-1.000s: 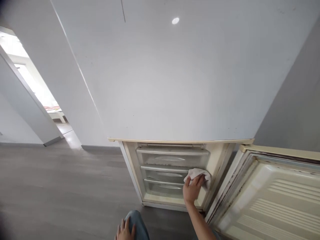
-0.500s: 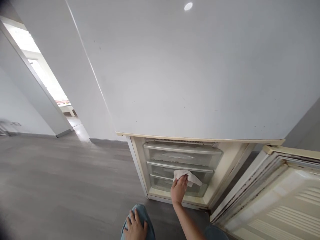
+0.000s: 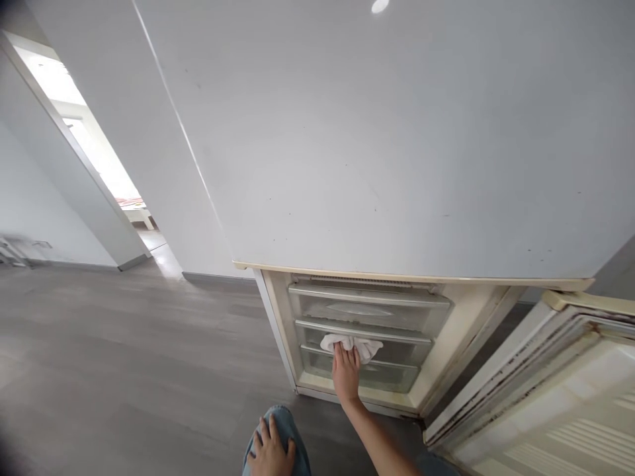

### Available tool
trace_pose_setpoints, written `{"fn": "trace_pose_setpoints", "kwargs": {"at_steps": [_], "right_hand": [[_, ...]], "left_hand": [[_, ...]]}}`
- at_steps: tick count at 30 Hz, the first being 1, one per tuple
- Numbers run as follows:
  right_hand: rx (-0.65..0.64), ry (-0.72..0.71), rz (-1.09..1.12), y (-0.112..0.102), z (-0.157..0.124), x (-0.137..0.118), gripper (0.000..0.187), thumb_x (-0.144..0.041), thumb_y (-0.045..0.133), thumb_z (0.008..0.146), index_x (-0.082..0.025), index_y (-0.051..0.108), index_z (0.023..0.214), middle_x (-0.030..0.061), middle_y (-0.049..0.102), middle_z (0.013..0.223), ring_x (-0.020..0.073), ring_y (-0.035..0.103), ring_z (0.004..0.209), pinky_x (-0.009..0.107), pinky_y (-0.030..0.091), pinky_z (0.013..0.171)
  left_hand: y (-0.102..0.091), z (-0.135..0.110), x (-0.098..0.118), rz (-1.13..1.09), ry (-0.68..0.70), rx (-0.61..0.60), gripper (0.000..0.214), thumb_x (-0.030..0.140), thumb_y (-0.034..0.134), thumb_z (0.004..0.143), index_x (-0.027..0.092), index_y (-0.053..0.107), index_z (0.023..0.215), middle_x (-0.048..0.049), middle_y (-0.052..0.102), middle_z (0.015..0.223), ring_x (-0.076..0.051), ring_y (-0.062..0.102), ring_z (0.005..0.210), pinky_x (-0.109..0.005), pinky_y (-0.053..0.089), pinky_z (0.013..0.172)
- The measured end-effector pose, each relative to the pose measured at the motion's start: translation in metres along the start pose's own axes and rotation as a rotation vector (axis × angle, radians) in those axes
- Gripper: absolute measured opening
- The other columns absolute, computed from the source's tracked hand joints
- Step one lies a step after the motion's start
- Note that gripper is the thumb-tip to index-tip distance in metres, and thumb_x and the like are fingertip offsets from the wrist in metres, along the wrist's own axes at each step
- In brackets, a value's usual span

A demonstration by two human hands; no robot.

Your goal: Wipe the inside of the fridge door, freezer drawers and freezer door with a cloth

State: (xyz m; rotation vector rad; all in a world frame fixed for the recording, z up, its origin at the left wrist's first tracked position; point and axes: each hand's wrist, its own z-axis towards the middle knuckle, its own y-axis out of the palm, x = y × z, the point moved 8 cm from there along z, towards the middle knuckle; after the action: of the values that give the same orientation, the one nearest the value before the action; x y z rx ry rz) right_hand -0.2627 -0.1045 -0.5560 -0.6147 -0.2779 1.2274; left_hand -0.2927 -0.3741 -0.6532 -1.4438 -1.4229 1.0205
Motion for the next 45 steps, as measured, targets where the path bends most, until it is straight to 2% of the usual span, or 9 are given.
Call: {"fn": "trace_pose_setpoints", "kwargs": {"at_steps": [6, 9, 13, 17, 23, 27, 35, 39, 45], "right_hand": [[-0.169, -0.264, 0.077, 0.002, 0.008, -0.035, 0.043, -0.012, 0.042, 0.094, -0.024, 0.054, 0.134, 0.0051, 0.067, 0.116, 0.0254, 0.058, 0.109, 0.046, 0.035, 0.105], [-0.264, -0.306, 0.117, 0.017, 0.026, -0.057, 0.045, -0.013, 0.047, 0.092, -0.025, 0.053, 0.135, 0.0056, 0.067, 0.115, 0.0236, 0.058, 0.109, 0.043, 0.039, 0.104], [-0.403, -0.394, 0.166, 0.044, 0.044, -0.084, 0.047, -0.008, 0.047, 0.090, -0.026, 0.054, 0.133, 0.0040, 0.060, 0.130, 0.0218, 0.053, 0.120, 0.040, 0.045, 0.100], [-0.551, -0.427, 0.230, 0.058, 0.033, -0.080, 0.052, -0.004, 0.043, 0.088, -0.027, 0.052, 0.134, 0.0018, 0.057, 0.134, 0.0201, 0.050, 0.124, 0.038, 0.047, 0.099], [-0.618, -0.402, 0.251, 0.051, -0.006, -0.027, 0.061, 0.003, 0.043, 0.076, -0.028, 0.058, 0.127, -0.0027, 0.062, 0.127, 0.0159, 0.056, 0.118, 0.031, 0.049, 0.094], [-0.625, -0.358, 0.224, 0.036, -0.027, 0.026, 0.068, 0.006, 0.038, 0.068, -0.029, 0.062, 0.121, -0.0030, 0.065, 0.122, 0.0164, 0.059, 0.112, 0.033, 0.051, 0.089], [-0.710, -0.064, 0.302, -0.001, -0.066, 0.140, 0.052, -0.004, 0.038, 0.073, -0.027, 0.069, 0.108, 0.0014, 0.067, 0.117, 0.0235, 0.059, 0.112, 0.048, 0.044, 0.102], [-0.636, 0.107, 0.259, -0.010, -0.087, 0.169, 0.054, -0.006, 0.038, 0.073, -0.030, 0.069, 0.109, 0.0029, 0.066, 0.120, 0.0270, 0.056, 0.117, 0.057, 0.039, 0.104], [-0.477, 0.286, 0.123, -0.019, -0.110, 0.188, 0.049, -0.015, 0.035, 0.078, -0.026, 0.068, 0.113, 0.0095, 0.067, 0.114, 0.0325, 0.056, 0.114, 0.060, 0.042, 0.096]], "left_hand": [[0.000, -0.002, 0.002, 0.001, 0.018, 0.094, 0.063, 0.033, 0.037, 0.084, 0.018, 0.032, 0.145, -0.0126, 0.034, 0.157, -0.038, 0.036, 0.140, -0.059, 0.036, 0.106], [0.000, -0.005, 0.003, 0.009, 0.001, 0.143, 0.061, 0.032, 0.039, 0.083, 0.018, 0.038, 0.142, -0.0127, 0.039, 0.154, -0.037, 0.040, 0.137, -0.058, 0.038, 0.104], [-0.012, -0.013, 0.005, 0.013, 0.007, 0.320, 0.057, 0.029, 0.038, 0.083, 0.015, 0.044, 0.139, -0.0153, 0.047, 0.149, -0.037, 0.045, 0.132, -0.057, 0.042, 0.100], [-0.012, -0.013, 0.006, 0.000, 0.045, 0.253, 0.060, 0.033, 0.037, 0.084, 0.013, 0.040, 0.141, -0.0164, 0.043, 0.151, -0.038, 0.043, 0.133, -0.057, 0.041, 0.100], [-0.018, -0.015, 0.005, -0.004, 0.052, 0.267, 0.059, 0.033, 0.036, 0.085, 0.012, 0.039, 0.141, -0.0173, 0.043, 0.151, -0.037, 0.043, 0.133, -0.057, 0.040, 0.100], [-0.012, -0.010, 0.001, -0.030, 0.042, 0.161, 0.062, 0.037, 0.034, 0.086, 0.013, 0.036, 0.142, -0.0170, 0.041, 0.152, -0.039, 0.041, 0.135, -0.057, 0.041, 0.101], [-0.006, 0.000, -0.001, -0.052, 0.047, 0.152, 0.061, 0.041, 0.035, 0.086, 0.014, 0.039, 0.141, -0.0168, 0.042, 0.152, -0.039, 0.041, 0.135, -0.057, 0.041, 0.102], [-0.008, -0.002, 0.003, -0.049, 0.058, 0.175, 0.061, 0.038, 0.035, 0.086, 0.013, 0.039, 0.141, -0.0174, 0.043, 0.151, -0.039, 0.042, 0.134, -0.058, 0.041, 0.101], [-0.011, -0.005, 0.003, -0.046, 0.056, 0.154, 0.061, 0.037, 0.032, 0.087, 0.013, 0.035, 0.143, -0.0168, 0.040, 0.153, -0.039, 0.039, 0.136, -0.058, 0.039, 0.103]]}}
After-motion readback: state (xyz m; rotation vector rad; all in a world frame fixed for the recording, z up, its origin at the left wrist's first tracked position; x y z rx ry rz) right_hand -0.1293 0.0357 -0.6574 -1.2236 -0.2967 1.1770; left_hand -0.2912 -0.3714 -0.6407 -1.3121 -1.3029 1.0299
